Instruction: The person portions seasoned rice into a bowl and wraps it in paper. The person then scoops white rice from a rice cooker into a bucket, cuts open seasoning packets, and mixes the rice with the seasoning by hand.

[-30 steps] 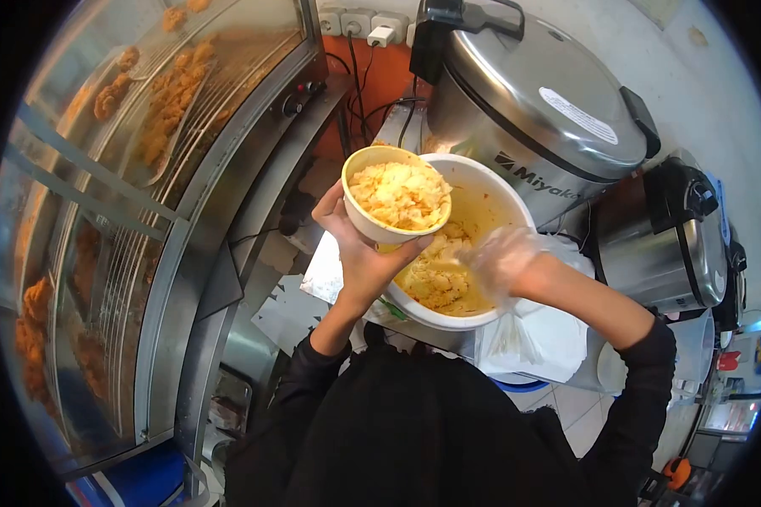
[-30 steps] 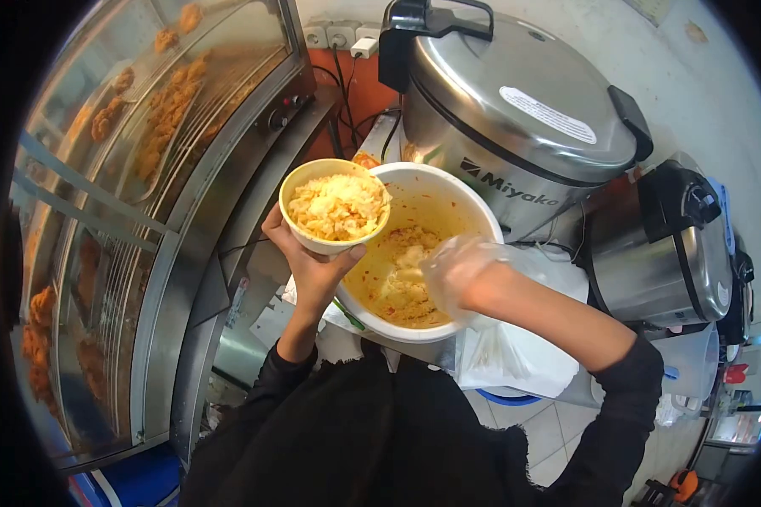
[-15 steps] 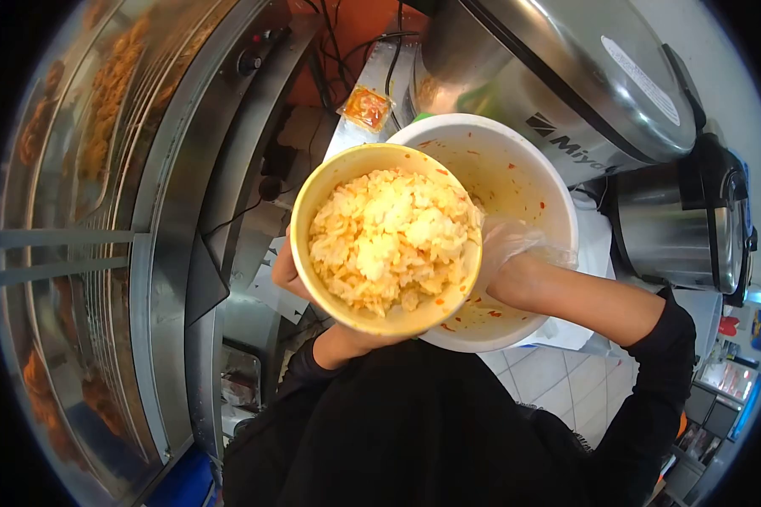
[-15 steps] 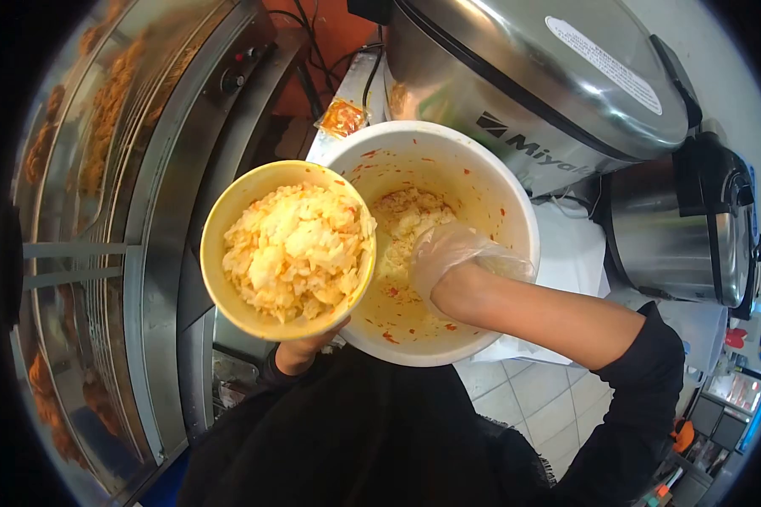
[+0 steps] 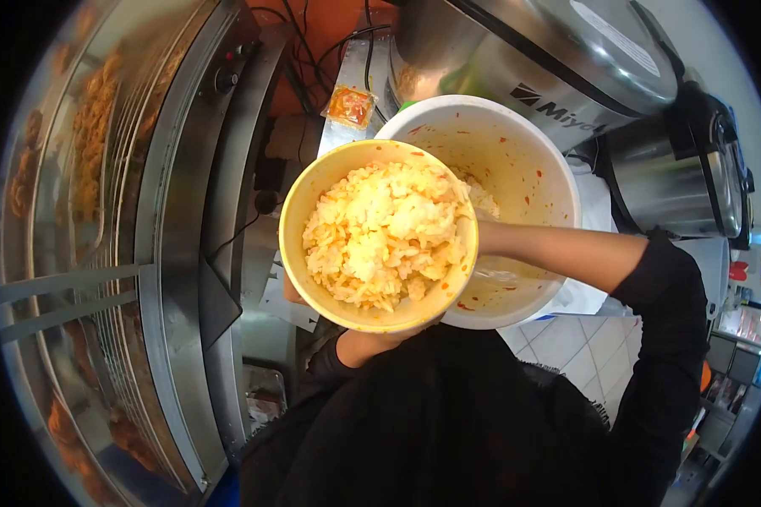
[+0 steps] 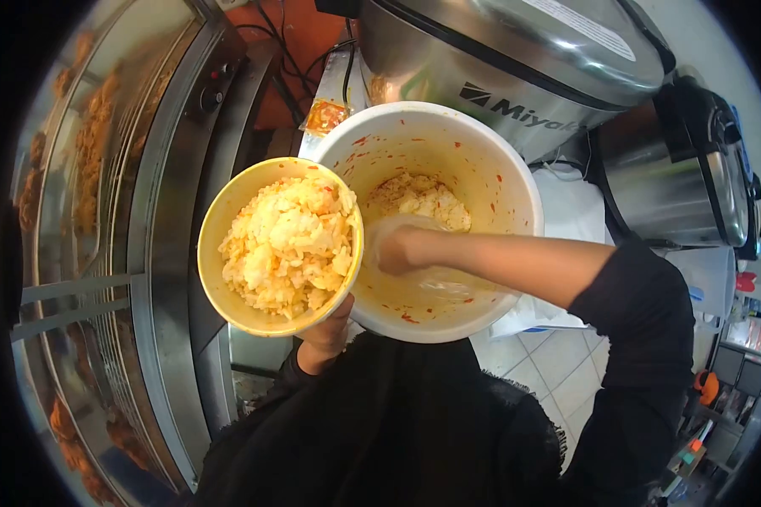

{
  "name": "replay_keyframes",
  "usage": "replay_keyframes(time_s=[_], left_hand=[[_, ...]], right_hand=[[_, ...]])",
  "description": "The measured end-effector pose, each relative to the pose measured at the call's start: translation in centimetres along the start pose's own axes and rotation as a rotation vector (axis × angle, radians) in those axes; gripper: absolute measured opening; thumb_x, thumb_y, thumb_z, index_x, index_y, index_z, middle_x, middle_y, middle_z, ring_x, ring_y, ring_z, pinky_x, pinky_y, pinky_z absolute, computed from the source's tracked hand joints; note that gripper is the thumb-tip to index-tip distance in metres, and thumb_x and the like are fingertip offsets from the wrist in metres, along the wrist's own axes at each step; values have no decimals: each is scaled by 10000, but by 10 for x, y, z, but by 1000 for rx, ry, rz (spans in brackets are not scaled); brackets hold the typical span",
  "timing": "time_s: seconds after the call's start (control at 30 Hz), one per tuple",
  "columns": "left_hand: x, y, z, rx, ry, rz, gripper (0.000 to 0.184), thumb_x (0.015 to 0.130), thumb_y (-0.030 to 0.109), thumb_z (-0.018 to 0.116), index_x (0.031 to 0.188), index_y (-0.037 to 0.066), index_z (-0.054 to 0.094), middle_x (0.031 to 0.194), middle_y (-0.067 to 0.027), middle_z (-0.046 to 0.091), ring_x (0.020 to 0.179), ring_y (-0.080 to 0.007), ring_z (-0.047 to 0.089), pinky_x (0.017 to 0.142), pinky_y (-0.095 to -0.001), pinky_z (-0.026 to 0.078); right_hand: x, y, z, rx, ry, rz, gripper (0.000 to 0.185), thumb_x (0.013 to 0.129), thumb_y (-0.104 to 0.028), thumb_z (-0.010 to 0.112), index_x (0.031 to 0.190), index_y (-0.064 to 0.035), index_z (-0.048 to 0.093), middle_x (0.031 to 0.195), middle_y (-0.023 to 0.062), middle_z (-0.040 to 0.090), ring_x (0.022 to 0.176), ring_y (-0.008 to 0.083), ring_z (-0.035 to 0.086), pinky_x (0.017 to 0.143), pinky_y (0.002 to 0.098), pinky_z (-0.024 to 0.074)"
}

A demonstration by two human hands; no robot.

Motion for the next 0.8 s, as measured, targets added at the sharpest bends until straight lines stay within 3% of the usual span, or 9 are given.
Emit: replay_keyframes(time_s=[0.07,0.2,0.23,0.3,0.37,0.4,0.47,0.7,0.8], left_hand=[[3,0,-1,-19,0,15,892,552,156,774,1181,56,149,1177,-125,294,1094,-224,393,918,-348,367],[14,3,-6,-83,71,-5,868,570,139,763,1184,59,155,1181,-123,297,1095,-223,395,917,-346,371],[17,5,-9,-107,109,-23,862,574,135,760,1185,60,156,1182,-122,298,1096,-223,396,917,-346,372],[25,12,-16,-168,215,-67,851,583,126,754,1187,61,159,1184,-121,299,1096,-223,397,916,-345,374],[36,23,-22,-223,316,-109,839,592,118,749,1189,62,162,1186,-120,300,1096,-222,398,915,-344,376],[45,34,-24,-210,342,-121,833,596,114,746,1190,63,164,1187,-119,301,1097,-222,399,915,-344,377],[59,53,-26,-170,340,-115,887,571,143,767,1157,91,104,1158,-117,245,1110,-220,360,922,-349,369],[60,75,-30,-54,281,-119,891,540,148,790,1151,55,148,1142,-122,268,1107,-212,364,941,-338,354],[64,81,-13,-47,152,-147,907,522,137,799,1152,45,153,1146,-127,262,1106,-218,364,939,-342,361]], right_hand=[[6,13,-8,57,-62,8,149,702,-137,527,750,-25,613,860,147,596,835,267,571,705,348,437],[39,45,-4,65,708,-925,138,645,-96,564,732,11,579,742,170,558,695,274,552,637,362,421],[44,52,-6,540,574,-469,136,659,-83,551,755,9,579,725,155,550,668,258,537,618,364,416],[18,51,-9,969,411,3,136,672,-70,539,778,7,578,708,139,542,641,242,523,600,366,411],[-57,15,-41,287,370,94,149,736,-74,491,838,-12,580,712,93,544,627,195,501,558,342,411],[-68,13,-43,283,386,95,149,736,-74,491,838,-12,580,712,93,544,627,195,501,558,342,411],[-88,20,-42,853,295,21,166,785,-116,474,866,-21,584,715,62,547,634,154,505,541,302,419],[-176,48,-46,949,537,-490,454,805,-315,535,1187,-83,454,833,45,532,622,136,510,544,251,439],[-229,21,-50,1204,693,-159,424,832,-293,501,1158,-26,454,767,40,541,631,118,500,580,257,448]])
Point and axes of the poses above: each hand's wrist, its own x-axis towards the middle knuckle, its own z-axis out of the palm, y = z × x, the point moved 3 cm from there along x, towards the middle knuckle
